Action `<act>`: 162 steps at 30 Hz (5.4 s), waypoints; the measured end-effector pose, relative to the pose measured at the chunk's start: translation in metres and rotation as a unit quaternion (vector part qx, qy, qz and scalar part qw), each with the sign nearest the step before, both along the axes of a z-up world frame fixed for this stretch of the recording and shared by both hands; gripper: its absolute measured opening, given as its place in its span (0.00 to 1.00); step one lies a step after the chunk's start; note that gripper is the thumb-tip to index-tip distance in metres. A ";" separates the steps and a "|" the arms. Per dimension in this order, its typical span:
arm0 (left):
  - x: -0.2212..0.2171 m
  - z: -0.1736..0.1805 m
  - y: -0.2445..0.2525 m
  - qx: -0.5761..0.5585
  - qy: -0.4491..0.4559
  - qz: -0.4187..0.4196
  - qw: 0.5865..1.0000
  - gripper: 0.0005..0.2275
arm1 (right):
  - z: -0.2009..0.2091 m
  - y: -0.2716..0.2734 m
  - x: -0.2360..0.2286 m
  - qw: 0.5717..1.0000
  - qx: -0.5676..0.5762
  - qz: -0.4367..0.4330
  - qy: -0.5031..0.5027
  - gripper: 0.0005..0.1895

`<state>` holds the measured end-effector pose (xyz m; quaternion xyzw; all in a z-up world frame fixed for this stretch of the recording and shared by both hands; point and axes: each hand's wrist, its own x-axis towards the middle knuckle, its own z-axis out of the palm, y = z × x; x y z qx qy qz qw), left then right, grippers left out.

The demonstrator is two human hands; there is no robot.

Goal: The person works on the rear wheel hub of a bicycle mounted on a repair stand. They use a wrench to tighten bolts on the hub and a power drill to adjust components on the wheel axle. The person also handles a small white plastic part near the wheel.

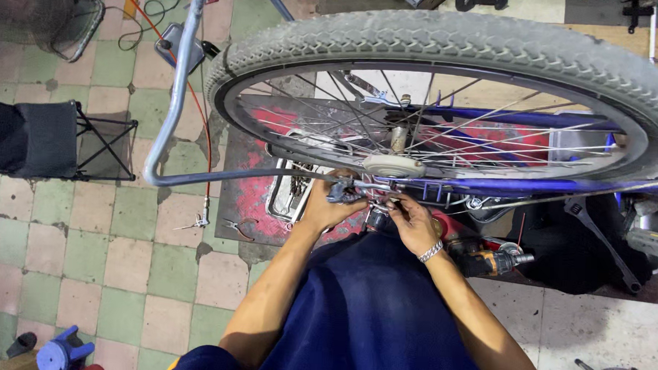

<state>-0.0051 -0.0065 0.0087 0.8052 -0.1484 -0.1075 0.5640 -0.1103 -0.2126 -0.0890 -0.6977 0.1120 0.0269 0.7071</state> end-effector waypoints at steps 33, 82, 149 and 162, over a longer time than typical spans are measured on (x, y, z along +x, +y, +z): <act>0.014 0.047 -0.019 0.174 0.079 -0.008 0.982 0.21 | 0.033 0.006 0.020 0.876 -0.434 -0.185 -0.098 0.21; -0.016 0.002 -0.028 0.011 -0.144 0.147 0.979 0.37 | 0.055 0.005 0.030 0.869 -0.470 -0.135 -0.078 0.56; 0.025 0.051 -0.009 0.006 -0.295 -0.196 0.935 0.21 | 0.054 0.046 0.036 0.816 -0.528 -0.221 -0.084 0.47; 0.041 0.046 -0.013 -0.043 -0.300 -0.257 0.918 0.22 | 0.053 0.046 0.036 0.861 -0.452 -0.225 -0.062 0.45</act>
